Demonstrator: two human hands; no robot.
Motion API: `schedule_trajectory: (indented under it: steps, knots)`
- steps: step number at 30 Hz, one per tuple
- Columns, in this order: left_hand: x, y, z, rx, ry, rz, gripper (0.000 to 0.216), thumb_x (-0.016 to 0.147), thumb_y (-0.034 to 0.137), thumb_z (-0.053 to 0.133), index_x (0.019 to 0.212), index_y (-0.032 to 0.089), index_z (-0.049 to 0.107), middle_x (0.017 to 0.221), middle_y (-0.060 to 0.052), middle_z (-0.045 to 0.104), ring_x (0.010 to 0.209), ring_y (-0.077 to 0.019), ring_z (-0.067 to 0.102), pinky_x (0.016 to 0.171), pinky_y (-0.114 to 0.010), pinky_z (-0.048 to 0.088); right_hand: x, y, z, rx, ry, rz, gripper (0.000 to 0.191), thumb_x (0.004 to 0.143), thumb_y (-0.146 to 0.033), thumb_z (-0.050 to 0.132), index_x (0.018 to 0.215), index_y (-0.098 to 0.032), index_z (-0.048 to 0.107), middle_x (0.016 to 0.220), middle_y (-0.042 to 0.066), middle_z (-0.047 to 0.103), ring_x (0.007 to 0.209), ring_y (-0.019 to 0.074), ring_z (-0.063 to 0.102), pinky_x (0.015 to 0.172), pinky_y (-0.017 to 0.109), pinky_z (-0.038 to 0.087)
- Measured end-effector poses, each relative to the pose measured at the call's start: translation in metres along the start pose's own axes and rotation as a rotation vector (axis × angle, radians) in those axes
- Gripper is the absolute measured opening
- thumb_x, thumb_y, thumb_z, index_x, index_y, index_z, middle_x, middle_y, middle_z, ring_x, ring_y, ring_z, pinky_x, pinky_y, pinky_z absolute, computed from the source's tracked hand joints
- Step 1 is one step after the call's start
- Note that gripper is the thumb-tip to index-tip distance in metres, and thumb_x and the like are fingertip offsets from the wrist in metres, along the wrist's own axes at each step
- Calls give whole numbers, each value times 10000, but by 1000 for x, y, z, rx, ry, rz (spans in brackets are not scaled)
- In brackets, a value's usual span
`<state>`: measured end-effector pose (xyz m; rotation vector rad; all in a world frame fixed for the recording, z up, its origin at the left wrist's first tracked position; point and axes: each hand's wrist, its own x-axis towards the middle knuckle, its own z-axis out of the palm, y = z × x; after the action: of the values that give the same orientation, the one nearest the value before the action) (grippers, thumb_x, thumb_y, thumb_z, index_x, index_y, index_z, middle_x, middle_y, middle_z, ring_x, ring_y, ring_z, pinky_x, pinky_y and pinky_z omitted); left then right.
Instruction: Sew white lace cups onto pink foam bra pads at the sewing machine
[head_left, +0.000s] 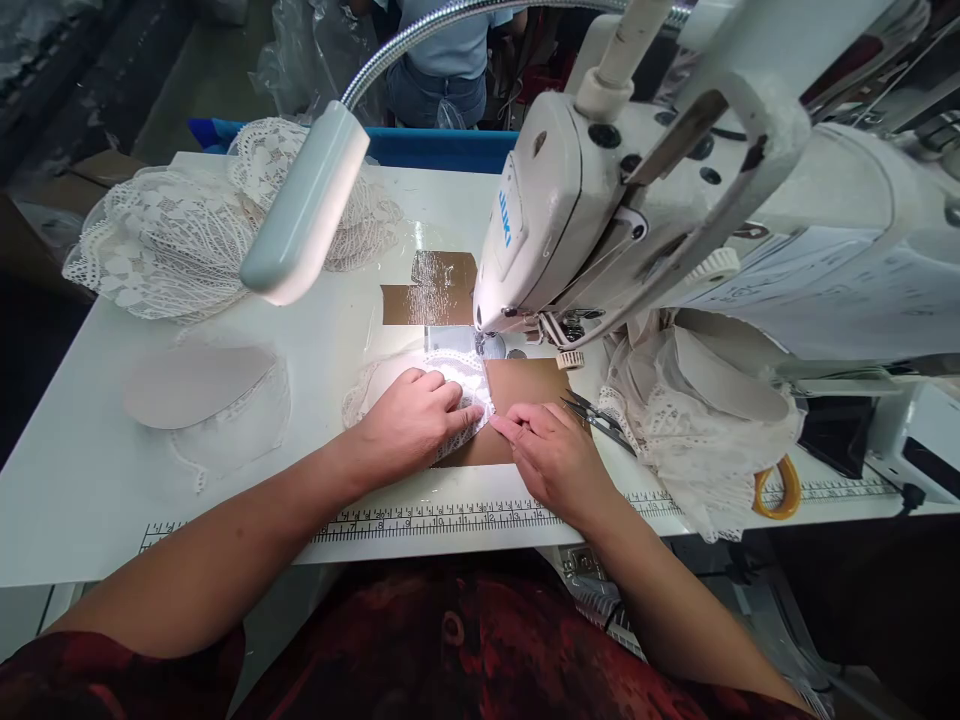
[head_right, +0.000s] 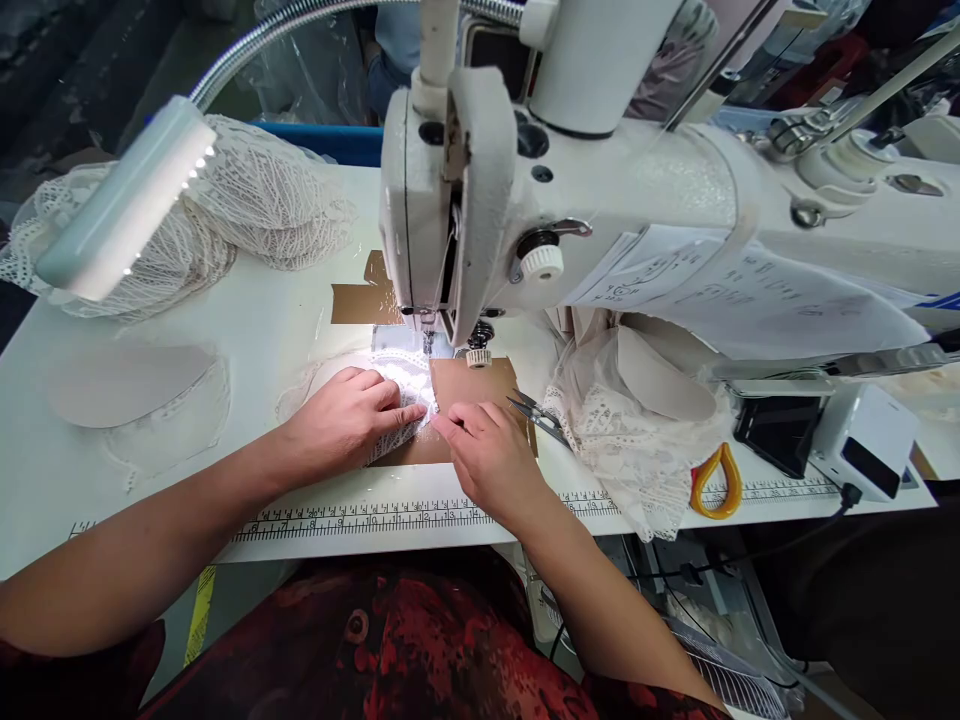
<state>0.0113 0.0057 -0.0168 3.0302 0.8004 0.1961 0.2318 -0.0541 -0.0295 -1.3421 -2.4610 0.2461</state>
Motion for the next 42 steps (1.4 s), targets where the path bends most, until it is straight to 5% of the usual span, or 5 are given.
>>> schedule_trajectory:
  steps: [6,12,16,42]
  knots:
    - [0,2,2,-85,41,-23,310,886,178,460,1141,209,634,805,-73,570,743,-198,469,662,-338,377,7,-3,2,-118,2,58,383,827,-47,417,1139,-161,607,928,73,616,767,199,447,693,317,350]
    - [-1,-1,-2,-189,49,-32,344,847,160,464,1156,161,615,1227,-119,567,960,-236,514,782,-361,442,11,-7,4,-243,4,19,396,776,-9,441,1092,-155,630,836,58,613,720,195,410,658,318,294]
    - [4,0,-4,-125,28,-47,433,864,188,409,1273,99,517,1313,-142,525,892,-244,529,762,-388,459,8,-8,4,-272,37,15,357,807,-47,456,1105,-152,621,850,57,618,727,192,411,664,316,286]
    - [8,-8,5,-56,71,-34,455,798,77,425,1227,24,565,1311,-162,545,873,-241,549,771,-390,506,14,-11,4,-311,75,22,276,801,-68,477,991,-159,653,781,43,599,695,187,400,637,315,259]
